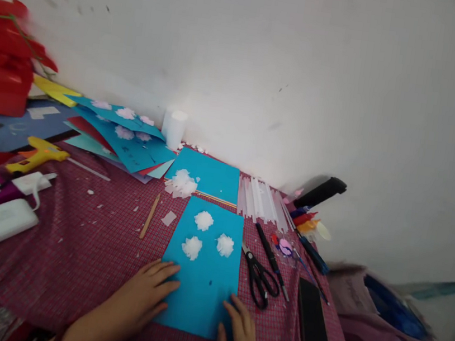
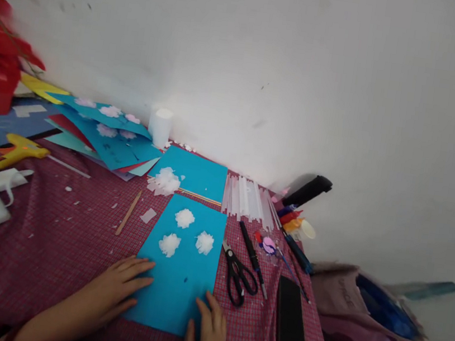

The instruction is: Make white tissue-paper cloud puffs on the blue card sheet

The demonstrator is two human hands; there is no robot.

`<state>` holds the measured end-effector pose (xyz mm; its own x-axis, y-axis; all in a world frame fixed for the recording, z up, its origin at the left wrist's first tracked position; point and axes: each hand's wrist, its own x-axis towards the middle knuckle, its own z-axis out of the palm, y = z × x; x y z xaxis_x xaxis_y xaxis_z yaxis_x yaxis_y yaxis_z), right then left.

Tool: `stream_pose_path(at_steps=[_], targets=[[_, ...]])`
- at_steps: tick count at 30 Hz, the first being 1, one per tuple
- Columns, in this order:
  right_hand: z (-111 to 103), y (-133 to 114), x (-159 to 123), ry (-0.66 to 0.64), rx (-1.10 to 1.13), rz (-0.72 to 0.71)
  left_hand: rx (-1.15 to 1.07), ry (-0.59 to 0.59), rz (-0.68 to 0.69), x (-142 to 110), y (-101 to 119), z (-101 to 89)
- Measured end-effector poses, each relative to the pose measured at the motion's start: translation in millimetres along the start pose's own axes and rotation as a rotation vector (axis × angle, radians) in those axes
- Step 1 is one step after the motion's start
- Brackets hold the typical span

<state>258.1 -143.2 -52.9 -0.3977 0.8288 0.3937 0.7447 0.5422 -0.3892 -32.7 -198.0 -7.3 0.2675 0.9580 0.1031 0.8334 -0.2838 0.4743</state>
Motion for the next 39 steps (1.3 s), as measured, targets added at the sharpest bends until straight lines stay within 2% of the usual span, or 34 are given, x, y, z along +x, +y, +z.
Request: stream_pose_path(at_steps=[3, 8, 10, 12, 14, 15, 16, 18, 20, 22, 28, 31, 34, 37, 39], targets=[[1, -7, 8, -0.016, 0.032, 0.001, -0.051, 0.023, 0.000, 1, -6, 3.4], [1, 8, 17, -0.026, 0.023, -0.095, -0.126, 0.003, 0.017, 7, -1, 7.7], [3, 11, 17, 0.009, 0.011, -0.120, -0.178, 0.065, 0.012, 8, -5, 1.7], [6, 8, 15, 0.051, 0.025, -0.137, -0.208, 0.208, -0.111, 10, -16, -15.0], [9, -2, 13, 0.085, 0.093, -0.116, -0.145, 0.366, -0.385, 14, -33, -41.8], [10, -7, 12, 0.091, 0.145, -0.099, -0.067, 0.384, -0.533, 17, -41, -56.6], [11, -13, 12, 0.086, 0.197, -0.086, 0.022, 0.333, -0.639, 22, -49, -70.5], [11, -22, 13, 0.045, 0.275, -0.109, 0.160, 0.129, -0.747, 32, -62, -90.5], [11, -26, 16, -0.021, 0.307, -0.192, 0.207, 0.046, -0.785, 42, -71, -96.5], [12, -25, 19, -0.048, 0.317, -0.230, 0.211, 0.038, -0.808, 47, -77, -91.8], [17, -22, 20, -0.006, 0.373, -0.171, 0.179, 0.067, -0.889, 43, -94, -77.3], [11, -26, 24, -0.029, 0.377, -0.196, 0.179, 0.091, -0.924, 39, -98, -77.2], [0, -35, 27, -0.073, 0.382, -0.153, 0.209, 0.099, -0.949, 37, -95, -75.4], [-8, -45, 30, -0.137, 0.416, -0.059, 0.241, 0.095, -0.912, 37, -95, -76.1], [-11, -50, 33, -0.154, 0.442, -0.006, 0.243, 0.056, -0.847, 37, -103, -78.6]])
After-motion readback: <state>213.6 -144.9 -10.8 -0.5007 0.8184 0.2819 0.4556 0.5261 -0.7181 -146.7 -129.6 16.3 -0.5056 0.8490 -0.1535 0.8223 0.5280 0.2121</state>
